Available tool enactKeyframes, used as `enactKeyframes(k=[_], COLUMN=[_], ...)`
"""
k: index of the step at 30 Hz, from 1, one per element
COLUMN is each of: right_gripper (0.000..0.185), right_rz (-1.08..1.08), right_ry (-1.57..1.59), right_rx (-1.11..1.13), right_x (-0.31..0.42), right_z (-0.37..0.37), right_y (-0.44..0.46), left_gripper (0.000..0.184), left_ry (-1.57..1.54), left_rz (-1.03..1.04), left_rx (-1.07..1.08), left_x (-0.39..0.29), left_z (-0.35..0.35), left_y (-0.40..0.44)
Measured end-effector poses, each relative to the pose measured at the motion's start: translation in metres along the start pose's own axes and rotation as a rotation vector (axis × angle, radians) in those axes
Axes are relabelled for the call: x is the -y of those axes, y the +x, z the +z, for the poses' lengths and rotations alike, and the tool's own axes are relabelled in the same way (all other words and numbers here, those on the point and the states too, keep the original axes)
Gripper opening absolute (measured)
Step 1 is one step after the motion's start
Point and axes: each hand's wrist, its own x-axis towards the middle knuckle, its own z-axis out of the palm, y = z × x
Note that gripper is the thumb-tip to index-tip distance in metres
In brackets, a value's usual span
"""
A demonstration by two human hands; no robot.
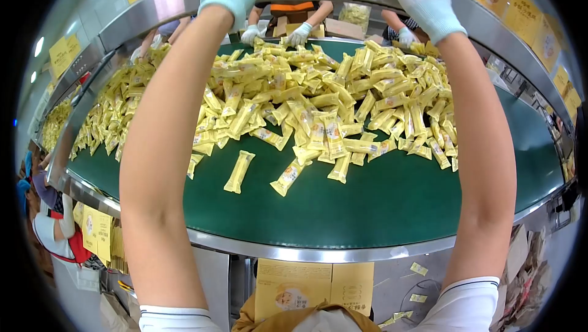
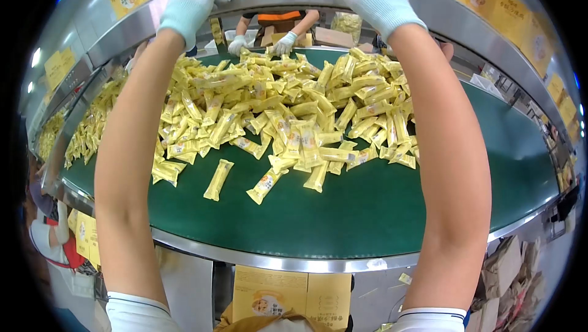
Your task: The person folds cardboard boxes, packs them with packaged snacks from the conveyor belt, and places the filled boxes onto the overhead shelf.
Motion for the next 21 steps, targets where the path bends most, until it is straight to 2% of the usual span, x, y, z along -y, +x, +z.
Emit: enactKeyframes(k=[3, 4, 5, 6, 7, 8, 9, 10, 11, 12, 13, 15, 16, 18, 21], right_gripper=[0.04, 0.04, 0.034, 0.028, 0.027, 0.03, 0.038, 0.05, 0.058, 0.065, 0.069, 0.076, 0.077, 0.076, 0.075], right_rz=[-0.226, -0.312, -0.222, -0.224, -0.127, -0.048, 0.124, 0.359, 0.5, 0.64, 0.663, 0.791, 0.897, 0.874, 0.773], right_ry=[-0.001, 0.102, 0.013, 0.195, 0.046, -0.006, -0.037, -0.067, -0.075, -0.085, -0.092, -0.066, -0.082, -0.222, -0.244], right_rx=[-0.302, -0.386, -0.192, 0.132, 0.366, 0.448, 0.584, 0.844, 0.935, 1.022, 1.048, 1.114, 1.112, 1.136, 1.058], right_x=[-0.003, -0.005, -0.005, -0.021, -0.023, -0.034, -0.046, -0.057, -0.062, -0.067, -0.088, -0.116, -0.094, -0.069, -0.052], right_z=[0.013, 0.026, 0.036, 0.048, 0.063, 0.088, 0.108, 0.122, 0.129, 0.136, 0.157, 0.193, 0.185, 0.191, 0.197], right_y=[-0.046, -0.075, -0.119, -0.152, -0.19, -0.232, -0.27, -0.296, -0.311, -0.324, -0.35, -0.386, -0.367, -0.353, -0.361], left_gripper=[0.044, 0.043, 0.039, 0.038, 0.044, 0.051, 0.058, 0.065, 0.075, 0.079, 0.083, 0.095, 0.103, 0.111, 0.115], left_ry=[0.131, 0.097, 0.105, 0.111, 0.191, 0.269, 0.355, 0.44, 0.534, 0.569, 0.603, 0.587, 0.625, 0.628, 0.553], left_rz=[0.39, 0.546, 0.326, 0.097, -0.163, -0.428, -0.499, -0.565, -0.666, -0.6, -0.533, -0.656, -0.651, -0.682, -0.621], left_rx=[-0.154, -0.171, 0.0, 0.173, 0.368, 0.565, 0.604, 0.641, 0.658, 0.691, 0.725, 0.798, 0.902, 1.043, 1.048], left_x=[0.005, 0.024, 0.043, 0.067, 0.096, 0.121, 0.141, 0.156, 0.167, 0.187, 0.212, 0.18, 0.187, 0.188, 0.182], left_z=[0.024, 0.04, 0.053, 0.067, 0.081, 0.093, 0.107, 0.118, 0.13, 0.144, 0.156, 0.159, 0.167, 0.182, 0.195], left_y=[-0.078, -0.113, -0.154, -0.191, -0.218, -0.243, -0.264, -0.281, -0.29, -0.292, -0.291, -0.263, -0.257, -0.245, -0.25])
